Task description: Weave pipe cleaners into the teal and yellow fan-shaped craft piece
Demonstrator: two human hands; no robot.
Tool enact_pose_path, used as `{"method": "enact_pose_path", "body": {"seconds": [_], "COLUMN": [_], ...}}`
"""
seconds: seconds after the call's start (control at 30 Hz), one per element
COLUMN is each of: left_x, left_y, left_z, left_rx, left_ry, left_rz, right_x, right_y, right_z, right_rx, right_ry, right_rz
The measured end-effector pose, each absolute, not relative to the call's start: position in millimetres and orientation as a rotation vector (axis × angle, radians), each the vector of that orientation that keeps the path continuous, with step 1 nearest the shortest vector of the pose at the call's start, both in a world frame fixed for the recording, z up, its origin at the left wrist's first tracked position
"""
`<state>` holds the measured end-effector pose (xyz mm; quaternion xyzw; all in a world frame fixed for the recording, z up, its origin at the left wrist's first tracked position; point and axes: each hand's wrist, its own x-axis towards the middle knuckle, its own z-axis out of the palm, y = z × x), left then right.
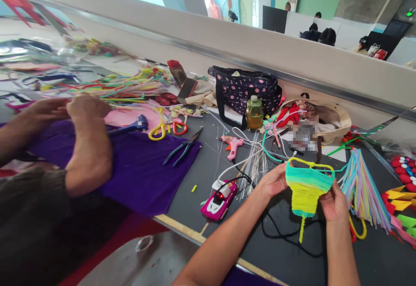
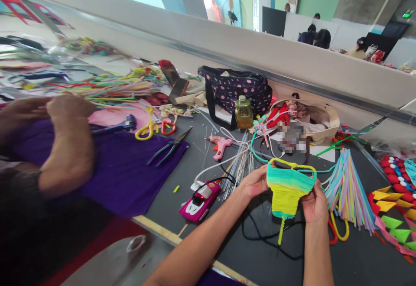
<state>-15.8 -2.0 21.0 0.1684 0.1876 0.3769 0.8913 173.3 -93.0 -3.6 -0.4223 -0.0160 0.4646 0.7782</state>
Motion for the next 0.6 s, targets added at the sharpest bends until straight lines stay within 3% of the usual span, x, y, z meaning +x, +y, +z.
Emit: {"method": "enact_pose_path", "body": {"seconds": [0.6], "left_x": [-20], "left_y": [2], "left_z": [23], "left_rx": [0.434], "left_ry": [0.564], "left_rz": [0.861], "right_x": [160], "right_y": [-92], "right_z": [13], "right_rx": [-0.927], "right_ry": [-0.170], "right_rz": [0.745]}}
